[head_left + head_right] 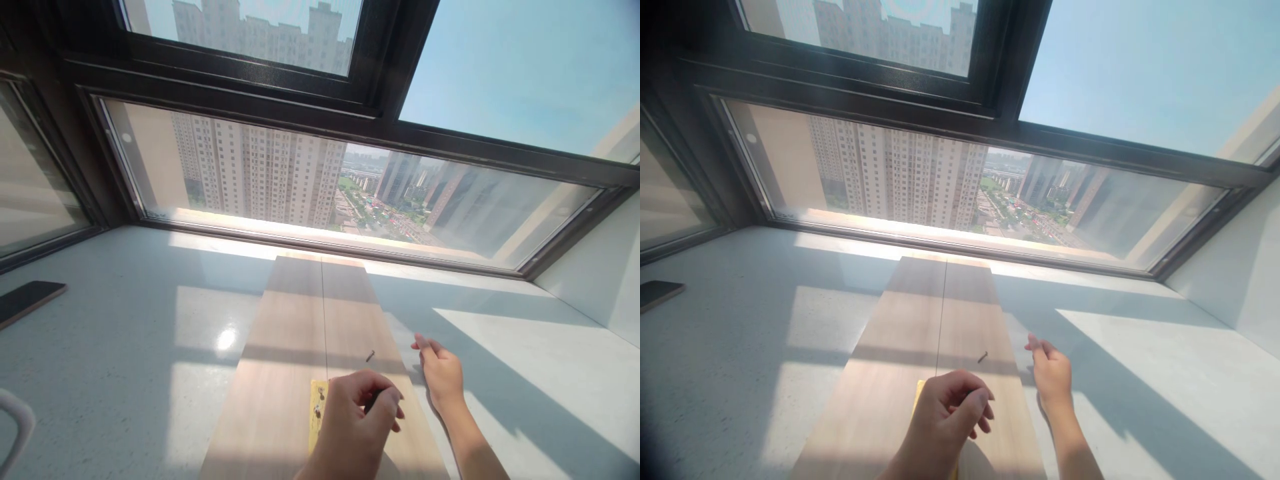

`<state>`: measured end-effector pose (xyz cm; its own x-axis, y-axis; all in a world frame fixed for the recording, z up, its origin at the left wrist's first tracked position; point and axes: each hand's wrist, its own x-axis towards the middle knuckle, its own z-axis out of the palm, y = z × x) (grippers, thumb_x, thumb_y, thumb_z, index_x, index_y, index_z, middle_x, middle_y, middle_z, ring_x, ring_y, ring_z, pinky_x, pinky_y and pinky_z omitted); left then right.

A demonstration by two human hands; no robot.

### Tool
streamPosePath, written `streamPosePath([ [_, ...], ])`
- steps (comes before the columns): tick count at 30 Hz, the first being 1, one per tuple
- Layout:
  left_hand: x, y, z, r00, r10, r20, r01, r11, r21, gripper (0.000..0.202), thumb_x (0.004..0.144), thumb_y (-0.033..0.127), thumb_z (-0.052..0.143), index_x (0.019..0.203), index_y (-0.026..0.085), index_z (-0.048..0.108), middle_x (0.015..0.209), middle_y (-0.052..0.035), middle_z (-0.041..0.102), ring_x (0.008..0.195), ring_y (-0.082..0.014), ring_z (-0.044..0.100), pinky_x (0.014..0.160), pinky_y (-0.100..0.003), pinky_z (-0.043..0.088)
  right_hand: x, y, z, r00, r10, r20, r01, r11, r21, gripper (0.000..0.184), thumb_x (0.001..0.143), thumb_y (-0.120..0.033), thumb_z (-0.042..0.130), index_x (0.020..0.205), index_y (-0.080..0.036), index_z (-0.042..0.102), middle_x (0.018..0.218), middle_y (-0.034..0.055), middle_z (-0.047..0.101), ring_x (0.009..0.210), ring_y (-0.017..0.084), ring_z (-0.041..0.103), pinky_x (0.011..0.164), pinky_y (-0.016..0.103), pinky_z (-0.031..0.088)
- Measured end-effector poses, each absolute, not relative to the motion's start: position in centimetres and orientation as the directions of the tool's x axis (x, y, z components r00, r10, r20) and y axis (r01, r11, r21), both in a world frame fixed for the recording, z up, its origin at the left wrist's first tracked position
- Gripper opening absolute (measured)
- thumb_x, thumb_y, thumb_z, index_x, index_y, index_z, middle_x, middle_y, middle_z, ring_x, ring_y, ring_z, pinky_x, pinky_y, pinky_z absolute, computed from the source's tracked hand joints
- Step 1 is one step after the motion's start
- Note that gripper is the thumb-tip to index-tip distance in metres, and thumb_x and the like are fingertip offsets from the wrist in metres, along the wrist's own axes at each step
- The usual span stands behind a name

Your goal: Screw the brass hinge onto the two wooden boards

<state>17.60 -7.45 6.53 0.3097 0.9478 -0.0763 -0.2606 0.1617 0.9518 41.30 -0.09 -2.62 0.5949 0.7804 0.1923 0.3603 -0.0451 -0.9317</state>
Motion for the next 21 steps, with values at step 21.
streamPosePath([
  [21,15.6,-7.4,6.4,0.526,0.848,0.065,-0.220,0.062,0.973,0.053,0.081,0.046,0.055,0.045,0.021,0.024,0.047,0.0046,0.021,0.048,-0.0078,0.018,0.049,-0.029,0.014,40.9,0.5,-2.8,0.617,0.760,0.202,0.395,-0.077,-0.916,0.039,0.074,-0.053,0.064,0.063,-0.015,0.063,0.044,-0.0063,0.034,0.043,0.010,0.030,0.040,0.026,0.025],
])
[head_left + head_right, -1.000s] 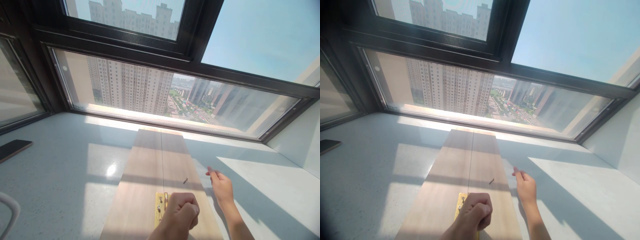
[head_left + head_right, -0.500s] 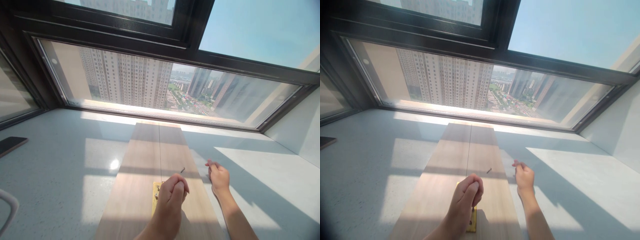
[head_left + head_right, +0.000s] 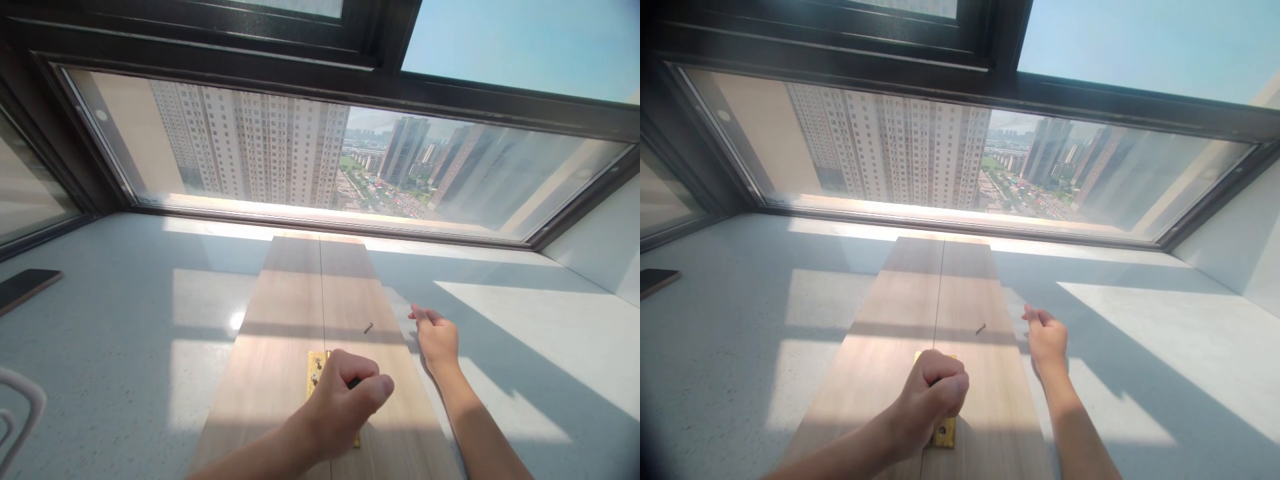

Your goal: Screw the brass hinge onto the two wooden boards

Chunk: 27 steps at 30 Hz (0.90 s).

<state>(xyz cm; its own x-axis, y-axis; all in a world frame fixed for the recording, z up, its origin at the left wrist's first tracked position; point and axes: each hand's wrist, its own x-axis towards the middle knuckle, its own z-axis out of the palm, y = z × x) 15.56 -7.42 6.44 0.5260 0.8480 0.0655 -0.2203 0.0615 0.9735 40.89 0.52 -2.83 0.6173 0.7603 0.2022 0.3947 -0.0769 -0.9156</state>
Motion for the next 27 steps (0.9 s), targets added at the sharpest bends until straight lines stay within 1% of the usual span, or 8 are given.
streamPosePath([
  [4,15.5,-7.7,5.7,0.565,0.818,0.104,-0.280,0.072,0.957,0.063,0.089,0.064,0.042,0.044,0.019,0.038,0.048,0.0008,0.034,0.049,-0.0095,0.029,0.050,-0.029,0.020,41.0,0.7,-3.1,0.612,0.763,0.209,0.417,-0.086,-0.905,0.040,0.075,-0.054,0.063,0.063,-0.016,0.063,0.044,-0.0063,0.036,0.043,0.011,0.032,0.042,0.026,0.027],
  [6,15.8,-7.7,5.0,0.542,0.837,0.074,-0.319,0.124,0.940,0.066,0.086,0.073,0.041,0.050,0.018,0.044,0.046,0.0037,0.031,0.043,-0.0079,0.025,0.046,-0.027,0.018,41.1,0.7,-3.2,0.608,0.764,0.217,0.431,-0.089,-0.898,0.041,0.076,-0.055,0.063,0.062,-0.016,0.063,0.043,-0.0065,0.036,0.042,0.011,0.032,0.041,0.026,0.027],
  [9,16.5,-8.0,4.5,0.355,0.932,0.078,-0.330,0.047,0.943,0.067,0.077,0.080,0.050,0.050,0.019,0.041,0.044,0.0048,0.032,0.041,-0.0074,0.027,0.045,-0.025,0.020,41.3,0.8,-3.3,0.599,0.768,0.227,0.449,-0.088,-0.889,0.041,0.076,-0.054,0.062,0.062,-0.016,0.063,0.043,-0.0058,0.037,0.042,0.011,0.033,0.041,0.026,0.028],
  [12,17.1,-8.7,4.5,0.114,0.987,0.116,-0.203,-0.091,0.975,0.069,0.085,0.074,0.045,0.044,0.018,0.040,0.043,0.0010,0.037,0.047,-0.0104,0.036,0.052,-0.028,0.027,41.4,0.8,-3.2,0.593,0.771,0.232,0.460,-0.088,-0.884,0.040,0.076,-0.054,0.061,0.062,-0.016,0.063,0.044,-0.0052,0.039,0.043,0.012,0.036,0.042,0.027,0.030],
  [16,18.0,-9.5,4.8,0.026,0.993,0.117,-0.140,-0.113,0.984,0.066,0.088,0.071,0.041,0.048,0.021,0.023,0.047,0.0038,0.023,0.048,-0.0102,0.026,0.052,-0.030,0.021,41.3,0.7,-3.1,0.586,0.777,0.230,0.475,-0.100,-0.874,0.038,0.077,-0.051,0.060,0.062,-0.017,0.063,0.043,-0.0051,0.038,0.044,0.013,0.037,0.044,0.027,0.030],
  [20,18.7,-9.1,5.4,0.102,0.992,0.068,-0.082,-0.060,0.995,0.057,0.084,0.043,0.056,0.048,0.021,0.017,0.050,0.0044,0.013,0.049,-0.0098,0.020,0.051,-0.030,0.017,41.3,0.6,-2.9,0.587,0.779,0.222,0.482,-0.116,-0.869,0.038,0.078,-0.052,0.060,0.063,-0.017,0.064,0.042,-0.0049,0.039,0.044,0.013,0.038,0.044,0.027,0.030],
  [23,18.5,-8.7,6.0,0.195,0.980,0.050,-0.073,-0.037,0.997,0.051,0.078,0.029,0.054,0.046,0.021,0.015,0.050,0.0042,0.010,0.050,-0.0091,0.017,0.050,-0.030,0.015,41.3,0.7,-3.0,0.589,0.778,0.219,0.484,-0.123,-0.866,0.038,0.078,-0.052,0.060,0.063,-0.016,0.064,0.042,-0.0047,0.040,0.044,0.013,0.039,0.044,0.028,0.030],
  [27,17.5,-8.4,6.9,0.391,0.918,0.067,-0.122,-0.020,0.992,0.045,0.073,0.018,0.047,0.044,0.021,0.013,0.048,0.0045,0.008,0.047,-0.0073,0.011,0.048,-0.030,0.010,41.5,0.8,-3.1,0.591,0.775,0.222,0.490,-0.127,-0.862,0.039,0.078,-0.053,0.060,0.063,-0.017,0.065,0.041,-0.0043,0.041,0.043,0.014,0.040,0.044,0.028,0.031],
])
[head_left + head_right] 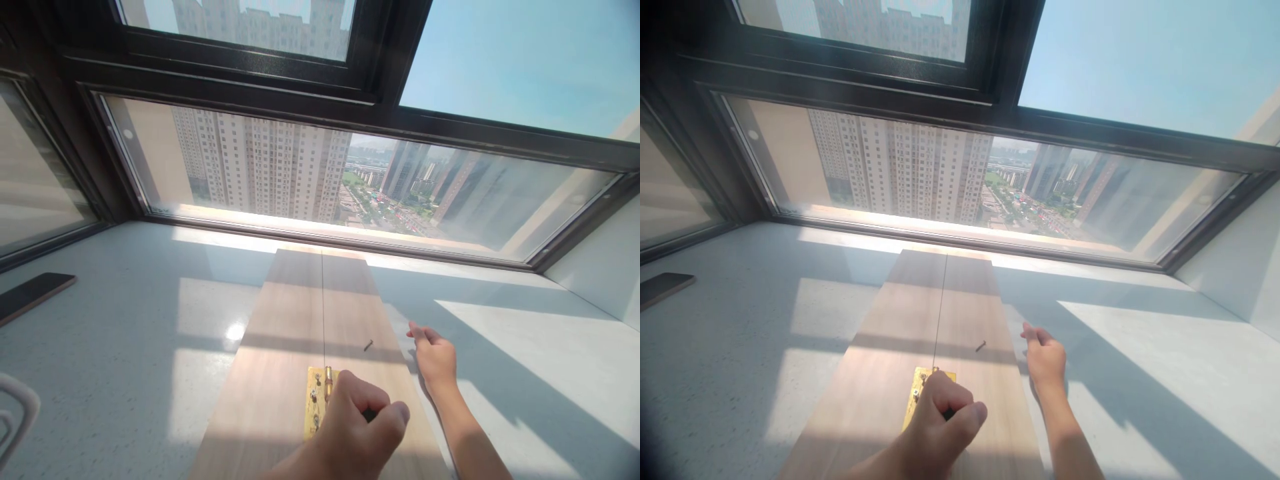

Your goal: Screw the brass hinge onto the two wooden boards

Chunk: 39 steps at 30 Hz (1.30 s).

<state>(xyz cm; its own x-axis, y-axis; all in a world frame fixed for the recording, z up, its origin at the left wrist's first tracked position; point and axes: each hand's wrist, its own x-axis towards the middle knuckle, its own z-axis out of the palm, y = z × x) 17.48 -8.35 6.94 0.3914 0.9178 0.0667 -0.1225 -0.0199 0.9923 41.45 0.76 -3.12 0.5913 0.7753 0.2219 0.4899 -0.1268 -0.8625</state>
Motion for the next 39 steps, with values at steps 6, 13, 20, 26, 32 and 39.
streamPosePath([
  [6,15.9,-7.6,7.8,0.626,0.778,0.054,-0.167,0.067,0.984,0.039,0.069,0.014,0.047,0.041,0.019,0.020,0.044,0.0053,0.011,0.046,-0.0063,0.010,0.046,-0.029,0.007,41.6,0.8,-3.1,0.591,0.775,0.222,0.490,-0.127,-0.862,0.040,0.077,-0.053,0.059,0.064,-0.016,0.066,0.040,-0.0040,0.041,0.042,0.015,0.040,0.043,0.028,0.029],
  [13,16.8,-8.5,5.5,0.470,0.881,0.057,-0.338,0.121,0.933,0.013,0.075,0.025,0.044,0.064,0.019,0.048,0.042,0.0065,0.034,0.040,-0.0082,0.026,0.042,-0.023,0.020,41.5,1.0,-3.0,0.608,0.766,0.208,0.476,-0.141,-0.868,0.039,0.075,-0.054,0.059,0.064,-0.017,0.065,0.039,-0.0048,0.038,0.042,0.014,0.037,0.044,0.028,0.028],
  [20,18.4,-9.4,4.9,0.044,0.993,0.112,-0.202,-0.101,0.974,0.041,0.093,0.043,0.041,0.061,0.018,0.048,0.053,0.0017,0.043,0.052,-0.0116,0.037,0.054,-0.026,0.030,41.6,1.1,-3.4,0.613,0.765,0.198,0.457,-0.140,-0.879,0.040,0.075,-0.055,0.059,0.064,-0.017,0.064,0.041,-0.0052,0.037,0.043,0.013,0.036,0.044,0.028,0.027],
  [26,19.1,-8.8,5.1,0.017,1.000,0.006,-0.240,-0.002,0.971,0.049,0.084,0.040,0.054,0.051,0.022,0.022,0.049,0.0065,0.018,0.050,-0.0093,0.020,0.051,-0.029,0.017,41.7,0.9,-3.6,0.618,0.763,0.190,0.451,-0.146,-0.881,0.041,0.076,-0.057,0.059,0.065,-0.017,0.064,0.042,-0.0052,0.038,0.044,0.014,0.038,0.045,0.028,0.030],
  [32,18.2,-9.1,5.1,0.253,0.967,0.034,-0.077,-0.015,0.997,0.055,0.082,0.035,0.058,0.046,0.021,0.018,0.051,0.0051,0.011,0.050,-0.0096,0.020,0.051,-0.029,0.021,41.7,1.0,-3.3,0.614,0.767,0.185,0.455,-0.152,-0.877,0.040,0.075,-0.055,0.060,0.064,-0.017,0.065,0.040,-0.0048,0.038,0.044,0.014,0.038,0.045,0.028,0.029],
  [39,16.9,-9.2,4.3,0.316,0.939,0.134,-0.104,-0.106,0.989,0.035,0.084,0.045,0.055,0.063,0.019,0.043,0.060,0.0028,0.038,0.060,-0.0121,0.036,0.057,-0.026,0.031,41.5,1.0,-3.1,0.612,0.768,0.187,0.454,-0.147,-0.879,0.040,0.074,-0.055,0.060,0.063,-0.017,0.065,0.041,-0.0047,0.038,0.044,0.014,0.038,0.044,0.028,0.030],
])
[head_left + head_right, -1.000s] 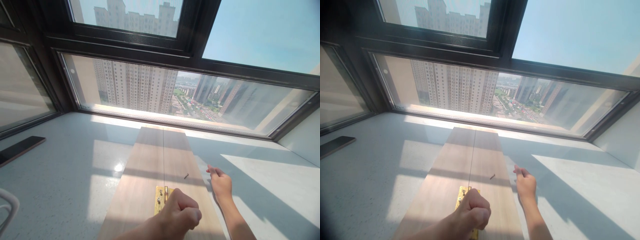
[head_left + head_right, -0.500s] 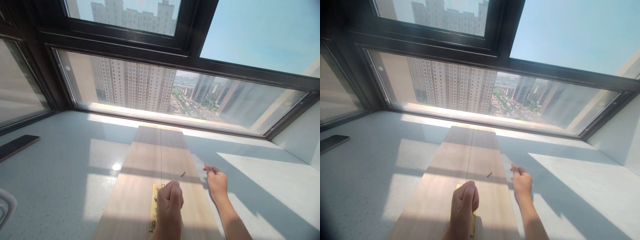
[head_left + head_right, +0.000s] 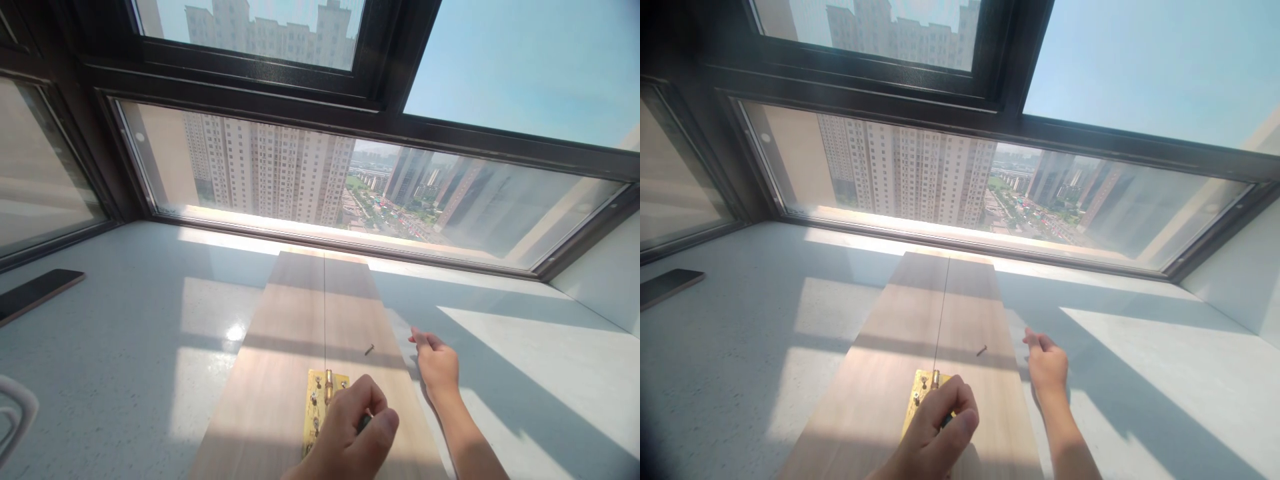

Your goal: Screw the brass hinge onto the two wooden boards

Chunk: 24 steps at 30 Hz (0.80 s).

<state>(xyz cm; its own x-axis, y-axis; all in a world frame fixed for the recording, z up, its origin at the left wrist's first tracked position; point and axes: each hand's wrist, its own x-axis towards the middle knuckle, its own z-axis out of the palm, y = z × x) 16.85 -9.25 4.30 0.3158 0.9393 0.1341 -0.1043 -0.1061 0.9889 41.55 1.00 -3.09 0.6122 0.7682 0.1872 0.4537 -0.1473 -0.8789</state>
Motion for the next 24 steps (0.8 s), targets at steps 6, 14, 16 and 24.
streamPosePath([
  [6,17.1,-9.5,3.5,0.071,0.980,0.186,-0.120,-0.177,0.977,0.046,0.090,0.054,0.052,0.061,0.018,0.047,0.055,0.0013,0.044,0.055,-0.0120,0.040,0.056,-0.027,0.029,41.5,1.0,-3.1,0.609,0.770,0.193,0.453,-0.138,-0.881,0.040,0.075,-0.055,0.060,0.063,-0.017,0.064,0.043,-0.0035,0.042,0.045,0.014,0.039,0.044,0.028,0.030],
  [14,19.2,-9.6,3.8,0.018,0.989,0.146,-0.145,-0.142,0.979,0.051,0.094,0.047,0.042,0.056,0.021,0.020,0.051,0.0057,0.017,0.050,-0.0102,0.023,0.053,-0.031,0.019,41.5,1.0,-3.3,0.608,0.769,0.197,0.461,-0.139,-0.876,0.040,0.075,-0.055,0.059,0.063,-0.017,0.064,0.041,-0.0043,0.040,0.043,0.014,0.040,0.044,0.028,0.032],
  [16,19.2,-9.4,4.2,0.023,0.990,0.138,-0.086,-0.136,0.987,0.046,0.086,0.035,0.048,0.052,0.020,0.021,0.050,0.0052,0.017,0.050,-0.0100,0.023,0.054,-0.031,0.019,41.4,0.9,-3.2,0.609,0.768,0.200,0.459,-0.136,-0.878,0.040,0.075,-0.055,0.059,0.063,-0.017,0.064,0.041,-0.0043,0.040,0.043,0.014,0.040,0.044,0.028,0.032],
  [24,17.7,-8.2,5.9,0.304,0.952,0.036,-0.158,0.013,0.987,0.035,0.064,0.017,0.044,0.044,0.020,0.015,0.048,0.0051,0.009,0.049,-0.0076,0.012,0.049,-0.029,0.010,40.8,0.4,-2.4,0.613,0.763,0.205,0.466,-0.139,-0.874,0.039,0.074,-0.054,0.060,0.063,-0.017,0.064,0.042,-0.0036,0.042,0.043,0.014,0.040,0.044,0.028,0.032],
])
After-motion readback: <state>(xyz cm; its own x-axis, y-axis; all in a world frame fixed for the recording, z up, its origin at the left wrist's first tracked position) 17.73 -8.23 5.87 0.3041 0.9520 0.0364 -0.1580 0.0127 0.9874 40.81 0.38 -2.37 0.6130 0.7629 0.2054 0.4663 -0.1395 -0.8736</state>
